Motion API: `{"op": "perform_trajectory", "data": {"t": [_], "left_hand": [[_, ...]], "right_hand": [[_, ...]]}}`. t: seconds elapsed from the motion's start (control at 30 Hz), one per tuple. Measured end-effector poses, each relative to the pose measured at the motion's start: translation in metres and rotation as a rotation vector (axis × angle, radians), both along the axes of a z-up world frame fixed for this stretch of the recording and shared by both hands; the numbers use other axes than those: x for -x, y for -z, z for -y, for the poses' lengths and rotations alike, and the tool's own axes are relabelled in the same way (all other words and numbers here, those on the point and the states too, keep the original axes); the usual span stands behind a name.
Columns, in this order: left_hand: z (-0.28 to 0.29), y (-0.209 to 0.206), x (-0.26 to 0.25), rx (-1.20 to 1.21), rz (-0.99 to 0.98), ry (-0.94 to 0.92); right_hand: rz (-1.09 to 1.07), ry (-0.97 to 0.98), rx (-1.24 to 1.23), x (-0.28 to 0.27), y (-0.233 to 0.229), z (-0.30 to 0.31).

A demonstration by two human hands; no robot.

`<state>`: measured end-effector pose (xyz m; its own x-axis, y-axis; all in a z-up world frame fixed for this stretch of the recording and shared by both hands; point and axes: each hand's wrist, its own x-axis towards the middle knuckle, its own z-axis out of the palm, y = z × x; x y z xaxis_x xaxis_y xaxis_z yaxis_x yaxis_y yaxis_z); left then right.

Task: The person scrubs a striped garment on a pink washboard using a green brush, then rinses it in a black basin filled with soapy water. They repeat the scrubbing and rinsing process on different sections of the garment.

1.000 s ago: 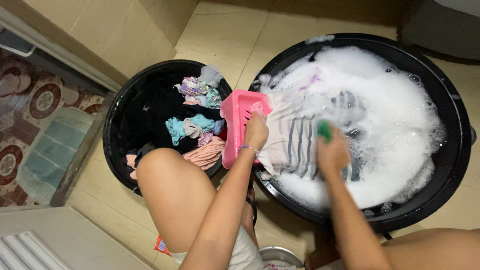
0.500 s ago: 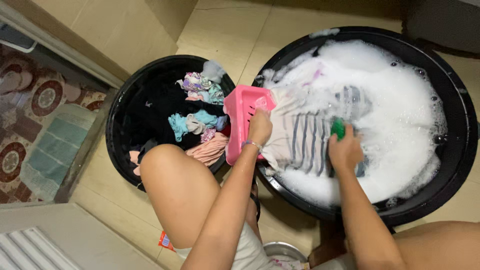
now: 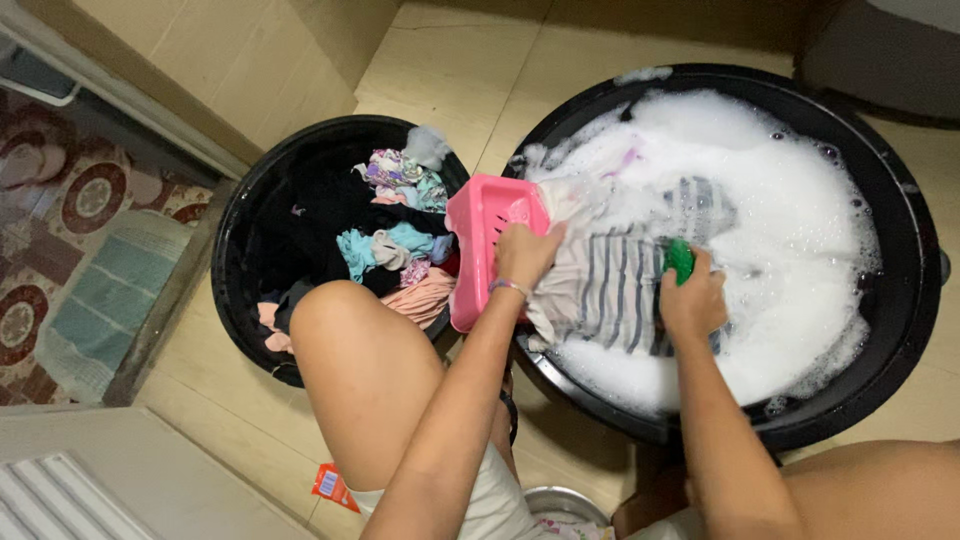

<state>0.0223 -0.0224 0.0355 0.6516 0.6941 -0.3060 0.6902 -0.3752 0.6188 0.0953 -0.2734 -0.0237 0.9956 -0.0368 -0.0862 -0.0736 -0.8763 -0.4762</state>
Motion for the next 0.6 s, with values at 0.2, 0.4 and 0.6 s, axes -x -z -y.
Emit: {"op": "perform_trajectory", "data": {"t": [0.2, 0.4, 0.6], "left_hand": [[-0.018, -0.015, -0.018, 0.968, 0.232, -0.124], [-0.063, -0.016, 0.012, 0.479, 0.606, 0.136], [-0.078, -0.038, 0.035, -0.149, 0.263, 0.094]], "right_hand": [[0.115, -0.112, -0.128, 0.020, 0.006, -0.016], [0.030, -0.212, -0.159, 0.010, -0.007, -0.012], [0.044, 0.297, -0.238, -0.018, 0.018, 0.044]]}}
